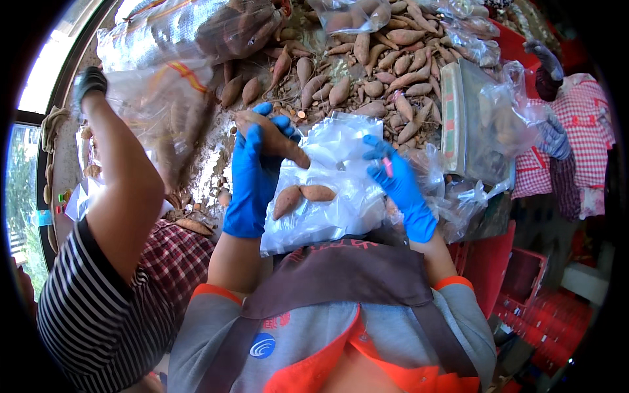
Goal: The person picks up sweet potatoes from a large pile, uses a handheld tool to scrape the surface of each potato, and places them into plastic bags one at a time.
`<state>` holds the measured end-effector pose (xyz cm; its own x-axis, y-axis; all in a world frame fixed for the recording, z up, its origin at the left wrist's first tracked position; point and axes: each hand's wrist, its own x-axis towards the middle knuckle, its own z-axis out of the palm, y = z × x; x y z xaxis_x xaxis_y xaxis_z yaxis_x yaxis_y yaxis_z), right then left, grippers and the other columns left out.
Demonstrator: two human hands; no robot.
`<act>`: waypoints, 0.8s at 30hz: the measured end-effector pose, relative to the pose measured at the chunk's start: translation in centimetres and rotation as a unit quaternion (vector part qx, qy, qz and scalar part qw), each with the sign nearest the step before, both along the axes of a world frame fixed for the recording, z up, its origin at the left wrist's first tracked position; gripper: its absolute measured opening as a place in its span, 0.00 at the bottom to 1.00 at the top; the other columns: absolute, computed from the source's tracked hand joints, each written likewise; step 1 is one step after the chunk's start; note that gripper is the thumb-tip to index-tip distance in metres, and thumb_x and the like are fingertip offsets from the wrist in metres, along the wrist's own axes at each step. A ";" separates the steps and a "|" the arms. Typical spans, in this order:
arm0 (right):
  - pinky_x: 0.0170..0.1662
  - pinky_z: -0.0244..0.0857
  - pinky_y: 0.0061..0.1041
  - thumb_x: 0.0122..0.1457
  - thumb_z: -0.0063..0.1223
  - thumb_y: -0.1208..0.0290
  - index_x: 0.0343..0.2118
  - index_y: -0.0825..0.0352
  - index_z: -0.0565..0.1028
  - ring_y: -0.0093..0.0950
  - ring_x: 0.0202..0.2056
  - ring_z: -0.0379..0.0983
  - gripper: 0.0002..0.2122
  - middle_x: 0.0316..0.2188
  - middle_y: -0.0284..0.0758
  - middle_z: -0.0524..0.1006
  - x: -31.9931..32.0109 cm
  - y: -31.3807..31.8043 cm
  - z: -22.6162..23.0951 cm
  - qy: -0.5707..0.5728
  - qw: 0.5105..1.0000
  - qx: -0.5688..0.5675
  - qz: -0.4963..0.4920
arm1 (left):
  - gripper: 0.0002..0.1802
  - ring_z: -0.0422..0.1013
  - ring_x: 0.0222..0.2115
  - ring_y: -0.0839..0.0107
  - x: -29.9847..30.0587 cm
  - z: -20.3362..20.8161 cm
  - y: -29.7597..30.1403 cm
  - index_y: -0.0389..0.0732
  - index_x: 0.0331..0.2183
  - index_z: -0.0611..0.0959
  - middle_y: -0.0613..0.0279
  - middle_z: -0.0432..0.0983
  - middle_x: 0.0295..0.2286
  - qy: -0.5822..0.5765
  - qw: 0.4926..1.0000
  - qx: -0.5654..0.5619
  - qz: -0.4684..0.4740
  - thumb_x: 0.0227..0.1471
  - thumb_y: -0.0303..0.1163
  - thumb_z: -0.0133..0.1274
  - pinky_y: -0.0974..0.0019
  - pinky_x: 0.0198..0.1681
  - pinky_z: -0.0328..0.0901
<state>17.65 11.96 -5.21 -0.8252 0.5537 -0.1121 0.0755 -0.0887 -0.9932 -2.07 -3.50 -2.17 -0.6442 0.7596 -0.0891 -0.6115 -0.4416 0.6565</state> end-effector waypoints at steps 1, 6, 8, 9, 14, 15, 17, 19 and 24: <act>0.41 0.63 0.16 0.48 0.58 0.73 0.49 0.65 0.63 0.17 0.38 0.64 0.24 0.44 0.33 0.66 0.3 -1.4 -0.2 -0.046 0.998 0.030 0.018 | 0.31 0.68 0.37 0.65 0.4 -0.2 -0.8 0.38 0.50 0.63 0.57 0.69 0.39 0.079 0.996 -0.025 -0.020 0.47 0.41 0.54 0.61 0.45 0.63; 0.43 0.60 0.20 0.45 0.55 0.78 0.48 0.64 0.64 0.20 0.39 0.64 0.24 0.41 0.32 0.69 1.2 -2.9 -5.8 -0.060 0.996 -0.063 0.014 | 0.32 0.69 0.38 0.63 3.9 -3.1 -2.4 0.37 0.48 0.67 0.55 0.70 0.41 0.433 0.859 -0.231 -0.145 0.38 0.31 0.59 0.64 0.42 0.64; 0.44 0.60 0.20 0.45 0.51 0.81 0.46 0.65 0.66 0.21 0.40 0.64 0.21 0.41 0.31 0.70 0.8 -3.0 -4.1 -0.074 0.987 -0.141 -0.002 | 0.35 0.68 0.36 0.55 5.2 -5.5 -3.0 0.39 0.48 0.67 0.51 0.71 0.36 0.632 0.684 -0.322 -0.170 0.36 0.33 0.60 0.61 0.40 0.63; 0.44 0.59 0.20 0.45 0.50 0.82 0.44 0.67 0.67 0.21 0.40 0.65 0.19 0.40 0.31 0.70 0.5 -3.2 -1.4 -0.090 0.985 -0.148 -0.003 | 0.35 0.67 0.36 0.55 5.8 -6.5 -2.9 0.41 0.48 0.66 0.53 0.71 0.33 0.696 0.628 -0.323 -0.133 0.35 0.34 0.60 0.59 0.38 0.63; 0.44 0.60 0.20 0.46 0.47 0.82 0.41 0.68 0.70 0.21 0.39 0.67 0.15 0.38 0.31 0.72 1.6 -2.5 -2.7 0.019 0.985 -0.162 -0.051 | 0.30 0.66 0.37 0.57 6.6 -4.8 -0.7 0.40 0.47 0.67 0.54 0.70 0.35 0.693 0.603 -0.327 -0.223 0.39 0.33 0.54 0.60 0.41 0.60; 0.44 0.59 0.20 0.46 0.47 0.82 0.40 0.68 0.70 0.21 0.39 0.67 0.15 0.38 0.31 0.72 1.6 -2.4 -2.8 0.030 0.984 -0.162 -0.062 | 0.28 0.66 0.38 0.57 6.7 -4.3 -0.3 0.40 0.47 0.67 0.54 0.70 0.35 0.674 0.595 -0.343 -0.272 0.40 0.32 0.53 0.60 0.41 0.60; 0.44 0.60 0.21 0.46 0.46 0.82 0.39 0.69 0.71 0.22 0.40 0.67 0.15 0.37 0.33 0.73 1.4 -2.6 -2.3 0.021 0.986 -0.149 -0.069 | 0.22 0.66 0.37 0.57 7.7 -8.4 -1.9 0.41 0.45 0.70 0.57 0.69 0.35 0.803 0.506 -0.255 -0.185 0.45 0.29 0.46 0.59 0.41 0.61; 0.45 0.60 0.22 0.45 0.47 0.83 0.40 0.71 0.70 0.24 0.41 0.67 0.16 0.38 0.35 0.72 2.0 -2.8 -2.4 0.017 0.990 -0.124 -0.071 | 0.18 0.67 0.38 0.56 7.6 -9.3 -1.7 0.42 0.43 0.72 0.55 0.69 0.39 0.866 0.467 -0.152 -0.096 0.47 0.33 0.47 0.59 0.42 0.61; 0.47 0.59 0.22 0.48 0.45 0.83 0.39 0.70 0.70 0.24 0.41 0.67 0.13 0.39 0.37 0.72 3.2 -2.5 -2.5 0.008 0.986 -0.143 -0.082 | 0.17 0.67 0.37 0.57 5.3 -5.4 -0.8 0.40 0.41 0.75 0.56 0.71 0.35 0.718 0.644 -0.219 -0.149 0.45 0.28 0.50 0.61 0.42 0.62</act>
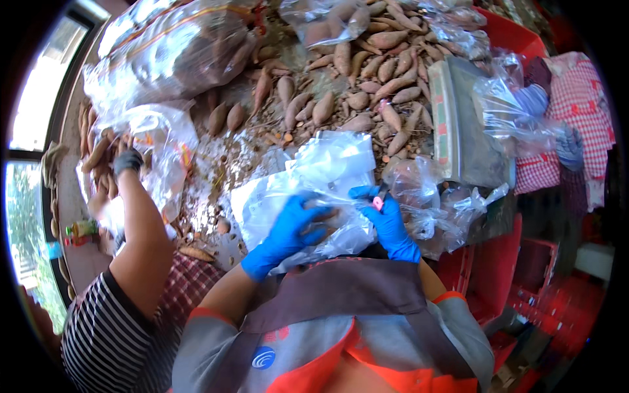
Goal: The person picks up sweet potatoes from a large pile, uses a handheld tool to scrape the surface of each potato, and places them into plastic bags one at a time.
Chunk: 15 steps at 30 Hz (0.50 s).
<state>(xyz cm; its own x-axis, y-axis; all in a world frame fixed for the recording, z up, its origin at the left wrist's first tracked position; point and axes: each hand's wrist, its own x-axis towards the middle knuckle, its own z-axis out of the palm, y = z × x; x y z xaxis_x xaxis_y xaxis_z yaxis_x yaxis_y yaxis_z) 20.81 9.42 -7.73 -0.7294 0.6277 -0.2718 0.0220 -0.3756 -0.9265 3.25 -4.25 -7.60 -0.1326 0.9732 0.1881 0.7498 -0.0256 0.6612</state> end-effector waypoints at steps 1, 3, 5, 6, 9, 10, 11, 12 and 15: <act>0.47 0.59 0.22 0.48 0.46 0.83 0.40 0.70 0.70 0.23 0.41 0.67 0.13 0.39 0.37 0.72 0.2 0.2 -0.4 -0.018 1.000 0.008 0.013 | 0.16 0.68 0.37 0.58 -1.0 1.1 0.5 0.40 0.40 0.76 0.57 0.71 0.35 -0.054 0.998 0.006 0.031 0.45 0.26 0.51 0.62 0.41 0.62; 0.46 0.59 0.20 0.49 0.46 0.83 0.40 0.69 0.70 0.20 0.40 0.66 0.14 0.39 0.34 0.72 0.1 0.4 -0.3 -0.020 0.999 0.024 0.043 | 0.13 0.68 0.33 0.64 -3.1 1.6 1.6 0.40 0.37 0.79 0.59 0.72 0.32 -0.187 0.974 0.092 0.091 0.45 0.22 0.50 0.68 0.37 0.63; 0.44 0.59 0.16 0.49 0.47 0.84 0.41 0.68 0.71 0.16 0.40 0.65 0.14 0.39 0.29 0.73 -0.5 1.2 0.7 0.011 0.996 0.045 0.078 | 0.10 0.68 0.30 0.71 -3.5 3.2 2.7 0.38 0.34 0.79 0.60 0.72 0.31 -0.220 0.955 0.078 0.184 0.46 0.21 0.49 0.74 0.34 0.62; 0.44 0.60 0.18 0.51 0.47 0.81 0.41 0.67 0.72 0.16 0.40 0.66 0.13 0.39 0.29 0.73 -0.6 1.9 2.6 -0.051 0.993 0.009 0.101 | 0.10 0.68 0.29 0.75 -3.7 3.5 2.8 0.37 0.35 0.79 0.61 0.73 0.30 -0.253 0.944 0.084 0.195 0.48 0.22 0.48 0.75 0.33 0.62; 0.44 0.62 0.19 0.52 0.49 0.79 0.41 0.67 0.73 0.17 0.39 0.67 0.12 0.37 0.30 0.75 -1.2 5.9 4.1 0.046 0.987 0.131 0.086 | 0.09 0.68 0.29 0.74 -3.7 3.7 3.2 0.36 0.35 0.79 0.60 0.73 0.31 -0.301 0.933 0.100 0.172 0.49 0.24 0.47 0.74 0.34 0.62; 0.43 0.62 0.19 0.52 0.50 0.77 0.39 0.68 0.74 0.17 0.37 0.68 0.10 0.35 0.31 0.76 -2.1 7.8 5.7 -0.031 0.980 0.171 0.096 | 0.09 0.68 0.29 0.74 -3.6 3.6 2.9 0.36 0.35 0.79 0.60 0.73 0.31 -0.310 0.931 0.088 0.172 0.50 0.25 0.47 0.73 0.34 0.62; 0.43 0.63 0.19 0.53 0.50 0.74 0.36 0.68 0.75 0.18 0.37 0.69 0.08 0.34 0.31 0.76 -3.0 9.7 5.9 -0.036 0.978 0.180 0.098 | 0.10 0.68 0.29 0.74 -3.5 3.7 2.6 0.35 0.35 0.79 0.60 0.73 0.30 -0.320 0.929 0.076 0.170 0.50 0.25 0.47 0.73 0.35 0.62; 0.41 0.63 0.18 0.54 0.49 0.73 0.36 0.68 0.75 0.17 0.36 0.69 0.08 0.33 0.31 0.76 -3.6 12.2 5.8 -0.050 0.962 0.246 0.110 | 0.10 0.68 0.29 0.74 -3.4 3.6 2.8 0.35 0.35 0.79 0.60 0.73 0.30 -0.325 0.930 0.071 0.154 0.50 0.26 0.47 0.72 0.35 0.62; 0.30 0.61 0.23 0.52 0.51 0.67 0.34 0.66 0.74 0.23 0.26 0.69 0.10 0.24 0.36 0.74 -6.2 19.3 3.6 -0.168 0.889 0.420 0.073 | 0.10 0.68 0.29 0.74 -2.9 3.3 3.0 0.34 0.35 0.79 0.59 0.74 0.30 -0.358 0.922 0.057 0.136 0.49 0.25 0.47 0.72 0.35 0.62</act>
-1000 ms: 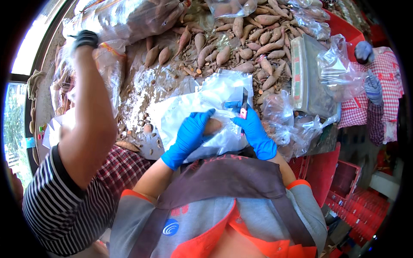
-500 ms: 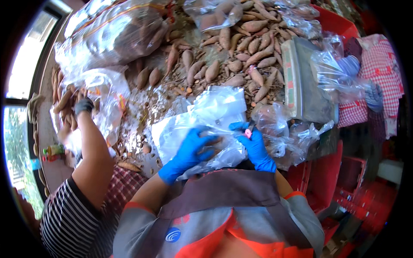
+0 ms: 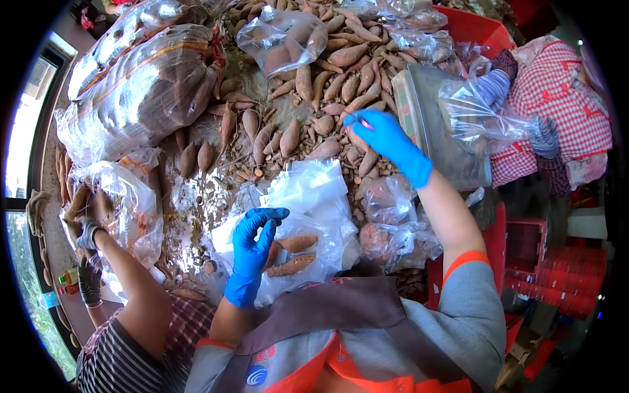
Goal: The person picks up sweet potatoes from a large pile, uses a handheld tool to scrape the surface of each potato, and places them into plastic bags one at a time.
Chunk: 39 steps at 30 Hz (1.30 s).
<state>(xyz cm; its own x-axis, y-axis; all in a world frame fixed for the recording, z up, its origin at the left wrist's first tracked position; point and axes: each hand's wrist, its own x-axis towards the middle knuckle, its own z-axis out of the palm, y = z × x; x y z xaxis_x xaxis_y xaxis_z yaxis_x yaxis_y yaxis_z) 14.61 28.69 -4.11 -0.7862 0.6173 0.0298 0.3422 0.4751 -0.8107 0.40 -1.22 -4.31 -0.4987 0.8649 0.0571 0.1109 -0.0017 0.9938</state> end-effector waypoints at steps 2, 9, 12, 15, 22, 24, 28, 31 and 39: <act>0.36 0.64 0.27 0.47 0.54 0.70 0.43 0.64 0.71 0.32 0.34 0.71 0.17 0.33 0.38 0.71 -1.4 4.8 -4.1 -0.035 0.979 0.200 0.000 | 0.09 0.69 0.32 0.72 0.1 -0.5 -0.5 0.34 0.35 0.78 0.57 0.74 0.33 0.010 1.000 -0.011 -0.014 0.51 0.25 0.45 0.71 0.37 0.64; 0.34 0.66 0.37 0.42 0.56 0.52 0.40 0.62 0.71 0.38 0.33 0.72 0.24 0.32 0.41 0.74 -7.4 5.0 -4.1 -0.315 0.900 0.299 0.030 | 0.09 0.70 0.33 0.69 0.1 -1.1 -1.9 0.32 0.33 0.78 0.55 0.74 0.32 0.019 1.000 -0.019 0.013 0.50 0.23 0.45 0.68 0.39 0.64; 0.36 0.66 0.36 0.42 0.55 0.51 0.32 0.62 0.76 0.38 0.34 0.72 0.20 0.31 0.41 0.75 -8.5 4.4 -3.3 -0.327 0.907 0.258 0.057 | 0.10 0.69 0.33 0.70 0.2 -1.4 -1.8 0.34 0.34 0.79 0.59 0.75 0.30 -0.020 0.999 -0.035 0.022 0.48 0.24 0.47 0.69 0.38 0.63; 0.39 0.66 0.35 0.43 0.53 0.49 0.31 0.63 0.76 0.38 0.35 0.72 0.20 0.31 0.40 0.75 -8.9 3.6 -3.3 -0.306 0.919 0.199 0.150 | 0.10 0.69 0.32 0.70 0.3 -1.0 -1.4 0.34 0.33 0.79 0.59 0.75 0.30 0.003 0.999 -0.028 0.022 0.48 0.25 0.47 0.70 0.38 0.63; 0.29 0.62 0.31 0.47 0.50 0.56 0.20 0.69 0.72 0.35 0.22 0.69 0.17 0.19 0.42 0.73 -8.6 9.3 -5.3 -0.070 0.994 0.013 -0.080 | 0.09 0.70 0.33 0.70 -0.2 -1.1 -0.9 0.33 0.33 0.78 0.57 0.75 0.31 0.003 0.999 -0.046 0.009 0.50 0.24 0.45 0.69 0.38 0.64; 0.29 0.61 0.31 0.46 0.51 0.54 0.20 0.70 0.70 0.35 0.21 0.68 0.19 0.18 0.41 0.72 -10.3 9.6 -6.7 -0.038 0.993 0.047 -0.098 | 0.09 0.70 0.33 0.70 -0.1 -1.0 -0.7 0.33 0.33 0.78 0.57 0.75 0.31 -0.004 0.999 -0.046 0.006 0.50 0.25 0.45 0.69 0.38 0.64; 0.31 0.64 0.32 0.42 0.57 0.50 0.27 0.69 0.72 0.38 0.28 0.72 0.22 0.24 0.41 0.74 -15.4 5.6 -6.3 -0.098 0.986 0.089 -0.105 | 0.09 0.70 0.33 0.70 -0.5 -0.6 -0.5 0.34 0.33 0.78 0.57 0.75 0.31 -0.016 0.999 -0.039 0.015 0.51 0.26 0.45 0.69 0.39 0.64; 0.32 0.65 0.34 0.41 0.59 0.54 0.31 0.68 0.73 0.41 0.31 0.72 0.21 0.28 0.43 0.75 -16.6 4.6 -6.5 -0.134 0.972 0.115 -0.153 | 0.11 0.70 0.33 0.70 -1.2 0.6 -0.3 0.33 0.33 0.78 0.57 0.75 0.32 -0.012 0.999 -0.036 0.014 0.51 0.29 0.45 0.68 0.39 0.64; 0.07 0.43 0.21 0.51 0.51 0.60 0.14 0.62 0.65 0.20 0.05 0.52 0.15 0.04 0.26 0.58 -11.1 1.3 -2.7 -0.026 0.915 -0.403 -0.021 | 0.20 0.70 0.35 0.69 -3.4 -0.2 -1.4 0.32 0.39 0.75 0.54 0.73 0.37 -0.245 0.966 0.027 0.076 0.52 0.40 0.47 0.66 0.41 0.63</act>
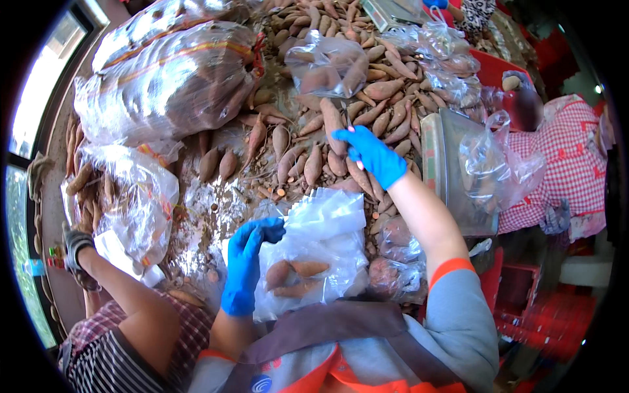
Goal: The person picks up sweet potatoes from a large pile, uses a handheld tool to scrape the surface of each potato, and places them into plastic bags one at a time.
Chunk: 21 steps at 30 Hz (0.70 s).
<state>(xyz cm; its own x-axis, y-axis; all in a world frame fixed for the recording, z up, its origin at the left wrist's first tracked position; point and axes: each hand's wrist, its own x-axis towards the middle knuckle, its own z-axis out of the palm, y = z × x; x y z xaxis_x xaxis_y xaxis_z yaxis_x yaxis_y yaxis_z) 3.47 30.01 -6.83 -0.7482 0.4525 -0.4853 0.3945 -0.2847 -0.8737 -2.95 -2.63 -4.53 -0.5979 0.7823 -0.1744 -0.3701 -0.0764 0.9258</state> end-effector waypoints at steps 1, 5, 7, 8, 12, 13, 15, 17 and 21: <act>0.12 0.52 0.19 0.50 0.52 0.63 0.20 0.65 0.70 0.19 0.10 0.59 0.11 0.09 0.29 0.64 1.0 -1.4 1.8 -0.035 0.998 0.005 0.058 | 0.21 0.70 0.36 0.68 -0.1 0.2 0.6 0.33 0.41 0.74 0.53 0.72 0.39 -0.036 0.999 0.000 -0.003 0.52 0.40 0.47 0.66 0.41 0.63; 0.30 0.62 0.22 0.46 0.58 0.65 0.30 0.70 0.69 0.23 0.26 0.66 0.14 0.24 0.33 0.70 4.3 -8.5 0.5 0.120 0.943 0.282 0.126 | 0.28 0.66 0.44 0.66 1.0 1.4 5.8 0.39 0.53 0.59 0.56 0.64 0.47 -0.138 0.989 0.052 -0.015 0.52 0.37 0.45 0.63 0.45 0.63; 0.29 0.62 0.23 0.47 0.56 0.68 0.39 0.68 0.70 0.21 0.24 0.65 0.16 0.25 0.36 0.72 5.2 -11.9 2.9 0.155 0.917 0.335 0.148 | 0.32 0.65 0.44 0.65 1.4 -0.3 7.6 0.40 0.54 0.56 0.56 0.65 0.45 -0.233 0.967 0.089 -0.048 0.51 0.37 0.48 0.61 0.47 0.62; 0.27 0.61 0.23 0.47 0.55 0.70 0.40 0.67 0.71 0.21 0.22 0.64 0.16 0.25 0.36 0.72 5.7 -13.3 2.6 0.232 0.916 0.303 0.122 | 0.33 0.67 0.40 0.66 1.8 -0.4 8.1 0.38 0.53 0.59 0.56 0.68 0.41 -0.255 0.961 0.102 -0.031 0.48 0.37 0.50 0.63 0.44 0.63; 0.26 0.61 0.20 0.48 0.49 0.79 0.37 0.66 0.73 0.18 0.22 0.64 0.11 0.25 0.33 0.74 8.2 -11.9 4.9 0.127 0.924 0.352 0.084 | 0.32 0.66 0.29 0.70 2.0 0.1 6.7 0.35 0.48 0.66 0.60 0.70 0.30 -0.242 0.963 0.072 -0.095 0.41 0.38 0.52 0.69 0.34 0.63; 0.26 0.59 0.16 0.49 0.46 0.82 0.33 0.66 0.74 0.16 0.21 0.62 0.09 0.22 0.30 0.72 8.2 -11.7 4.4 0.158 0.934 0.319 0.016 | 0.33 0.65 0.28 0.71 2.1 0.1 6.4 0.35 0.48 0.66 0.59 0.70 0.30 -0.229 0.960 0.083 -0.140 0.41 0.42 0.52 0.70 0.33 0.63; 0.39 0.63 0.19 0.51 0.43 0.85 0.31 0.67 0.73 0.19 0.33 0.70 0.08 0.30 0.33 0.75 8.6 -11.5 5.1 0.163 0.946 0.281 0.015 | 0.36 0.65 0.25 0.74 1.9 -0.1 5.4 0.34 0.46 0.67 0.59 0.70 0.30 -0.203 0.946 0.105 -0.229 0.39 0.49 0.52 0.71 0.31 0.63; 0.40 0.63 0.20 0.51 0.43 0.85 0.32 0.68 0.73 0.20 0.34 0.70 0.08 0.31 0.33 0.75 8.7 -12.1 6.0 0.159 0.941 0.297 0.034 | 0.41 0.64 0.22 0.74 2.1 0.4 4.6 0.35 0.46 0.68 0.59 0.69 0.27 -0.198 0.942 0.074 -0.261 0.35 0.55 0.51 0.72 0.26 0.61; 0.41 0.63 0.20 0.52 0.44 0.83 0.36 0.69 0.73 0.20 0.35 0.69 0.09 0.32 0.33 0.75 9.2 -14.0 8.1 0.135 0.947 0.283 0.073 | 0.41 0.65 0.23 0.72 2.6 2.1 3.1 0.36 0.46 0.67 0.58 0.69 0.29 -0.226 0.938 0.094 -0.245 0.36 0.57 0.51 0.71 0.26 0.62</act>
